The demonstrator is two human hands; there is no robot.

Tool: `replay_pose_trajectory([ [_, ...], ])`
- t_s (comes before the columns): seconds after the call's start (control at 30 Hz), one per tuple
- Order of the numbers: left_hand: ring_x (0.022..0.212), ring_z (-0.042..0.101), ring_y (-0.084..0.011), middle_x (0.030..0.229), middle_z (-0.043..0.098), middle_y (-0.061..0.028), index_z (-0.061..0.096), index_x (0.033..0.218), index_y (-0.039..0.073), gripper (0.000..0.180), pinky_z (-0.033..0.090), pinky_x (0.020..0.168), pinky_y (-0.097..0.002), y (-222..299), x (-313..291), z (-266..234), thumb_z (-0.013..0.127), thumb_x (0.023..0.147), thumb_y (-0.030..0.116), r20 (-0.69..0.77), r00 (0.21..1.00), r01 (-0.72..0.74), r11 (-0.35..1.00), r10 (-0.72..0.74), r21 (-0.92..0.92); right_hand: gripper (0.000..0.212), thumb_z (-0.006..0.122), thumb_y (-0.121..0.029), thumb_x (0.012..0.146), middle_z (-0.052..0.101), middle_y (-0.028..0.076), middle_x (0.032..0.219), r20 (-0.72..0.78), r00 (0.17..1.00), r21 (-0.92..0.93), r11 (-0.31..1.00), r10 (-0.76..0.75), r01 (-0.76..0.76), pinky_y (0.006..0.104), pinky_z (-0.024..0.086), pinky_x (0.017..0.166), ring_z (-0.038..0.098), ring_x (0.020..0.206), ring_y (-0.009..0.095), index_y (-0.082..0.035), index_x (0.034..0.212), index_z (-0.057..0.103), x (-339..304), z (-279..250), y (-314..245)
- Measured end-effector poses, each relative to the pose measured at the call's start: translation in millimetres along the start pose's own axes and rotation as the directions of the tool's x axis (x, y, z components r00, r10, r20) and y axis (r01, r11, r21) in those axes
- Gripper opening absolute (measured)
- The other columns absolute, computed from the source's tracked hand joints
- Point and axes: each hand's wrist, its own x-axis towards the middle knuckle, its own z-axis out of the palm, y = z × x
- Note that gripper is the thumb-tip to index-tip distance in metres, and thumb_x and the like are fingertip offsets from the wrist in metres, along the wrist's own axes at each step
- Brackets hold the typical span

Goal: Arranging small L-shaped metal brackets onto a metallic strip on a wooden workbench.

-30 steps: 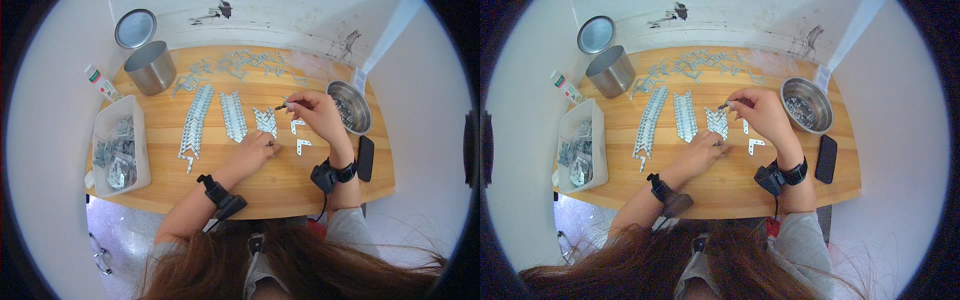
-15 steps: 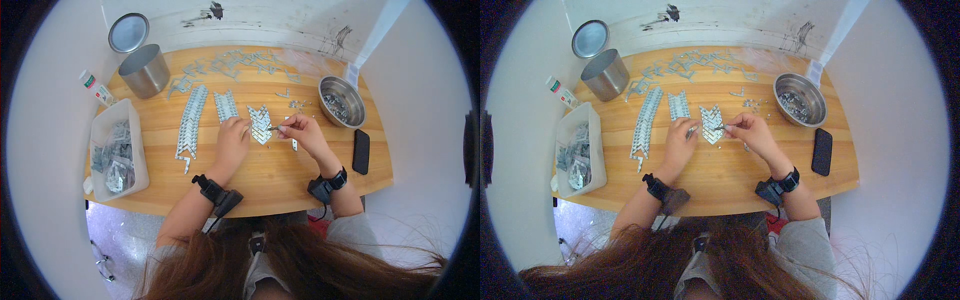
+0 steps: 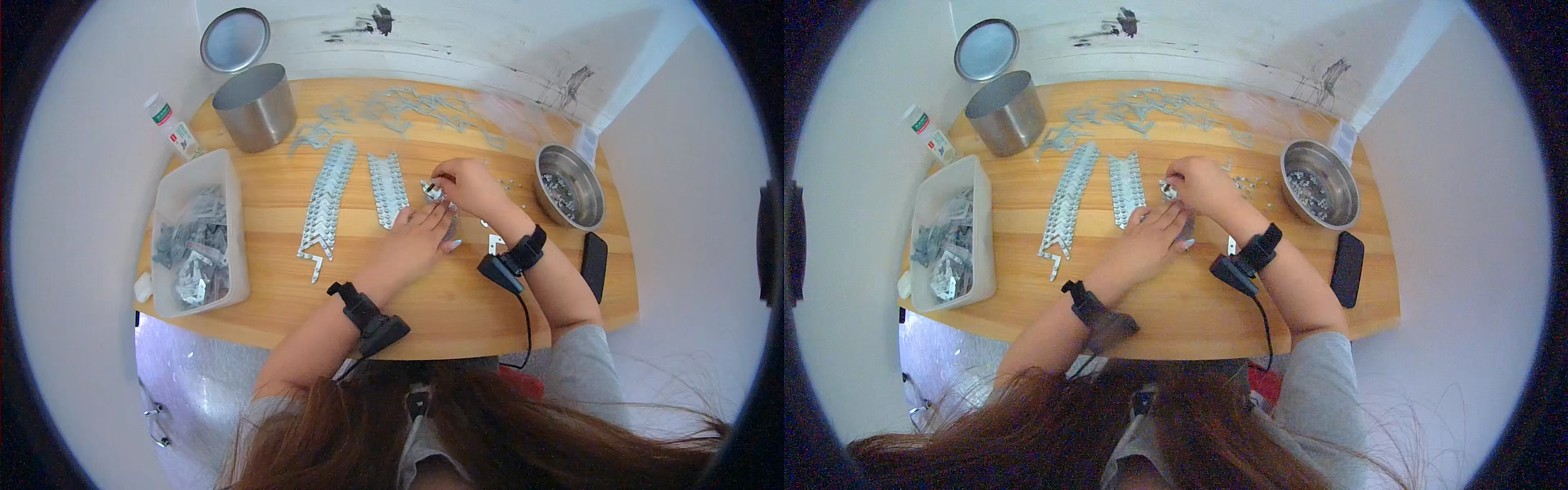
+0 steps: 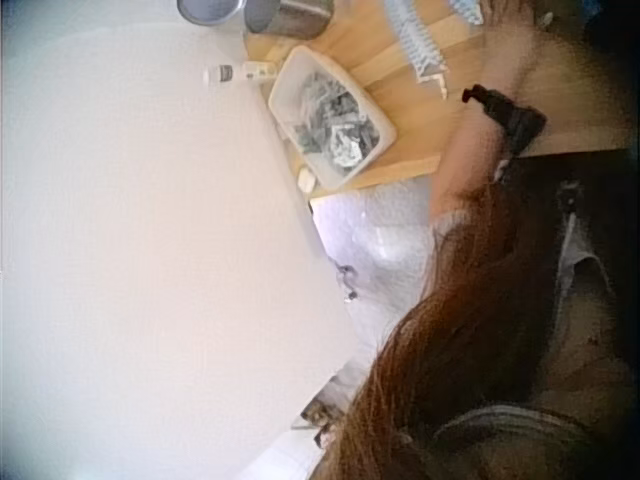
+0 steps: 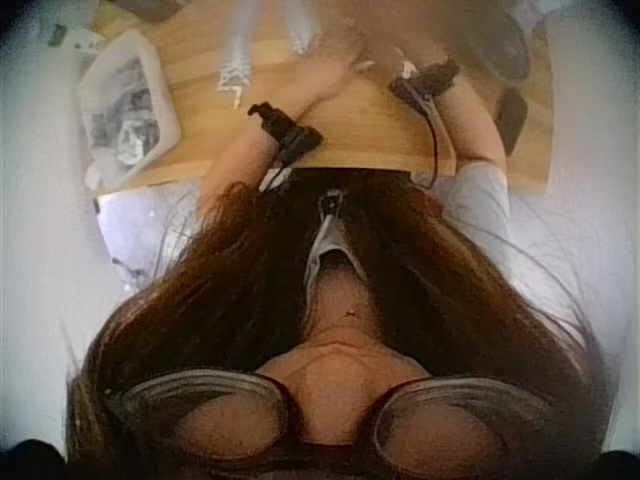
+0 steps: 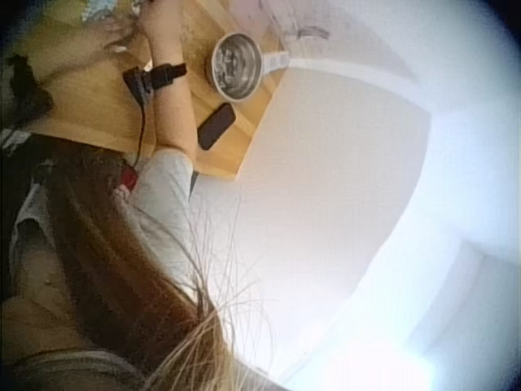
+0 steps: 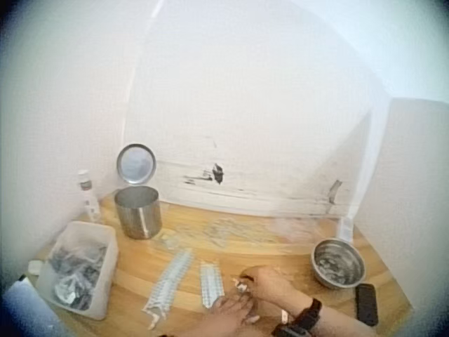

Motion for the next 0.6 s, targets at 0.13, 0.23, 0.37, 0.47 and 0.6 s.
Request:
replay_pose_trajectory([
  [0.13, 0.135, 0.034, -0.0239, 0.141, 0.043, -0.0145, 0.042, 0.135, 0.001, 0.057, 0.025, 0.107, -0.0417, -2, -1, 10, 0.049, 0.093, 0.037, -0.011, 1.000, 0.015, 1.000, -0.015, -0.002, 0.017, 0.060, -0.012, 0.082, 0.066, 0.018, 0.084, -0.033, 0.999, -0.054, 0.998, 0.030, -0.032, 0.0390, 0.050, 0.069, 0.064, 0.076, 0.032, -0.001, 0.092, 0.068, 2, 1, 1],
  [0.23, 0.136, 0.033, -0.0237, 0.142, 0.042, -0.0142, 0.041, 0.136, 0.001, 0.058, 0.024, 0.107, -0.0415, -3, -1, 13, 0.047, 0.093, 0.039, -0.025, 1.000, 0.012, 1.000, -0.012, 0.022, 0.017, 0.060, -0.012, 0.082, 0.067, 0.018, 0.083, -0.021, 1.000, -0.043, 0.999, 0.004, -0.005, 0.0390, 0.050, 0.069, 0.064, 0.076, 0.032, -0.002, 0.092, 0.068, 3, 0, 2],
  [0.37, 0.136, 0.032, -0.0234, 0.143, 0.041, -0.0138, 0.041, 0.137, 0.001, 0.058, 0.024, 0.107, -0.0428, -3, 0, 12, 0.045, 0.094, 0.039, -0.009, 1.000, 0.014, 1.000, -0.014, 0.021, 0.016, 0.062, -0.009, 0.082, 0.067, 0.017, 0.081, 0.010, 1.000, -0.053, 0.999, 0.008, -0.008, 0.0344, 0.051, 0.067, 0.066, 0.073, 0.027, 0.000, 0.094, 0.068, 4, -4, -4],
  [0.47, 0.136, 0.032, -0.0230, 0.142, 0.043, -0.0131, 0.042, 0.136, 0.002, 0.056, 0.024, 0.107, -0.0432, -3, 0, 12, 0.045, 0.094, 0.039, -0.008, 1.000, 0.003, 0.999, -0.003, 0.049, 0.016, 0.062, -0.010, 0.082, 0.067, 0.017, 0.081, -0.012, 1.000, -0.037, 0.999, -0.004, 0.004, 0.0351, 0.051, 0.068, 0.066, 0.074, 0.028, 0.000, 0.093, 0.068, 4, -3, -4],
  [0.6, 0.135, 0.033, -0.0226, 0.141, 0.044, -0.0122, 0.043, 0.136, 0.002, 0.056, 0.024, 0.107, -0.0429, -2, 0, 14, 0.045, 0.094, 0.039, -0.019, 1.000, 0.016, 0.999, -0.015, 0.050, 0.015, 0.061, -0.009, 0.082, 0.067, 0.017, 0.082, -0.029, 0.999, -0.084, 0.996, -0.029, 0.027, 0.0365, 0.051, 0.069, 0.065, 0.075, 0.031, -0.001, 0.092, 0.068, 5, -2, -3],
])
